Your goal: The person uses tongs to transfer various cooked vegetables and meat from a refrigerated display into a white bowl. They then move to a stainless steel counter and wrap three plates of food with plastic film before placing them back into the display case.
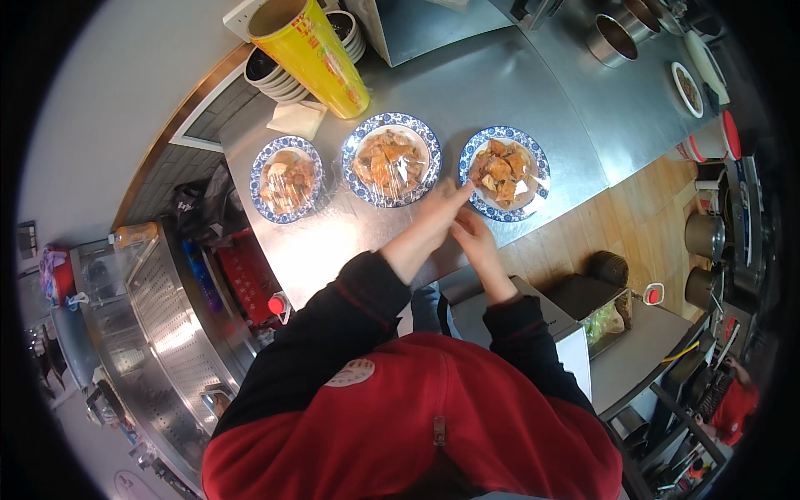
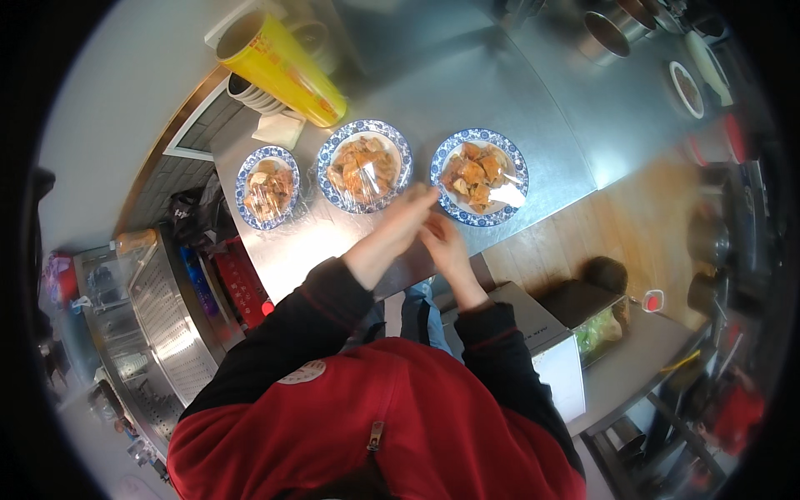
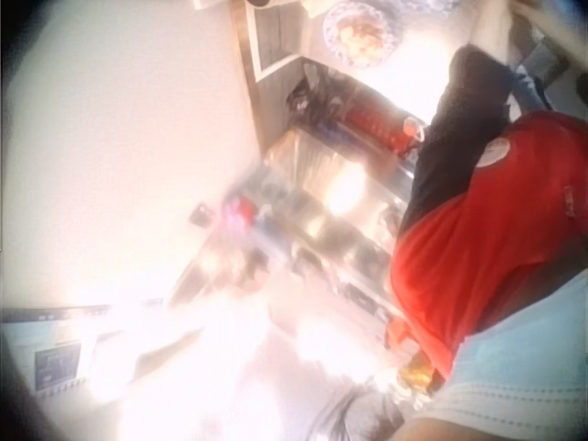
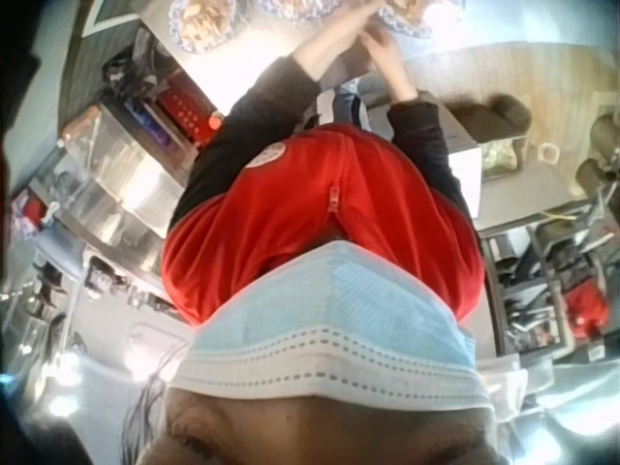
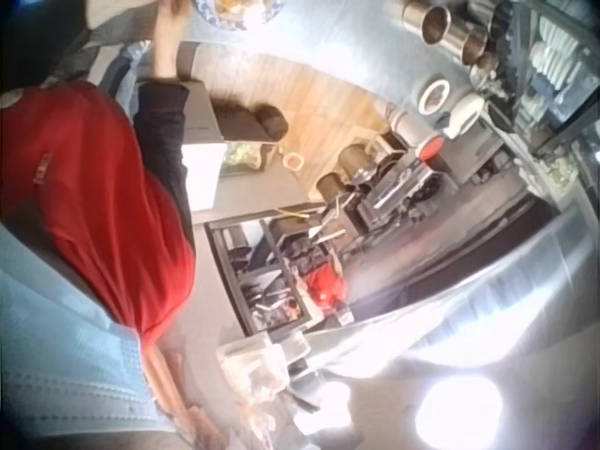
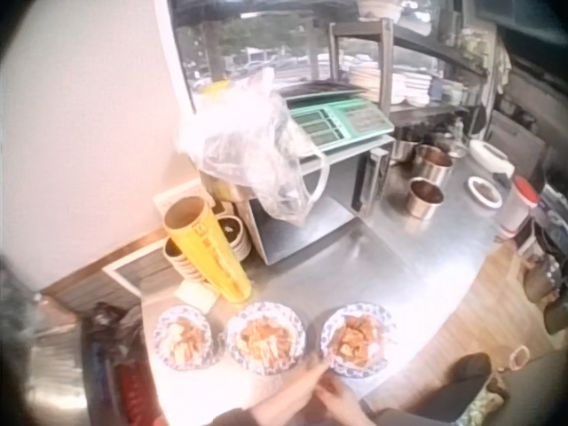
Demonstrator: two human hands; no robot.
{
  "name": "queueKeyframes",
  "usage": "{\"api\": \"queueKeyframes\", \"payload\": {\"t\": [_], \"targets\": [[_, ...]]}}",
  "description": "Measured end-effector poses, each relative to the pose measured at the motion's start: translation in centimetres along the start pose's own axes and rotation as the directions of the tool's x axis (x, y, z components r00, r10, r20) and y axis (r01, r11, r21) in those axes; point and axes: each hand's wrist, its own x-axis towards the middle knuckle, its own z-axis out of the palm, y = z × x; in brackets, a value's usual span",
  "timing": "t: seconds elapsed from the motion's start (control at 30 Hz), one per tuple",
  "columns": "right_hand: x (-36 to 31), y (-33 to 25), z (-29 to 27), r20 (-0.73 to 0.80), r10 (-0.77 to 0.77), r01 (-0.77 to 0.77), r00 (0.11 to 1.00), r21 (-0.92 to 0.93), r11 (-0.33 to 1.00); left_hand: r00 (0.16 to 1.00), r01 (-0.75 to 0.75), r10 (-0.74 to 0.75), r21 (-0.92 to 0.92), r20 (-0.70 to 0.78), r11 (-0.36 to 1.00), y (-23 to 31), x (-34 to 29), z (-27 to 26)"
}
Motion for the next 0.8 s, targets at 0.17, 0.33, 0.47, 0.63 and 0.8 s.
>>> {"api": "queueKeyframes", "payload": {"t": [0.17,0.33,0.47,0.63,0.8], "targets": [[4.4,1.3,5.2,-0.014,0.141,-0.122,0.99,0.414,0.902,0.97,-0.164,0.146,0.08,0.193,0.983,6.5,-9.5,-6.3],[6.4,1.5,7.6,0.155,0.155,-0.205,0.976,0.393,0.896,0.998,-0.06,0.061,0.092,-0.012,0.994,8.6,-14.4,-10.4],[6.7,1.2,8.7,0.069,0.151,-0.166,0.986,0.352,0.921,0.988,-0.072,0.08,0.059,-0.135,0.996,7.9,-14.8,-13.1],[4.4,-1.2,6.6,0.048,0.135,-0.143,0.99,0.326,0.935,0.921,-0.333,0.36,0.179,-0.148,0.926,8.5,-12.1,-16.5],[-2.0,-7.7,2.5,0.236,0.091,-0.137,0.968,0.187,0.973,0.935,-0.336,0.351,0.19,-0.048,0.922,9.7,-9.7,-17.5]]}}
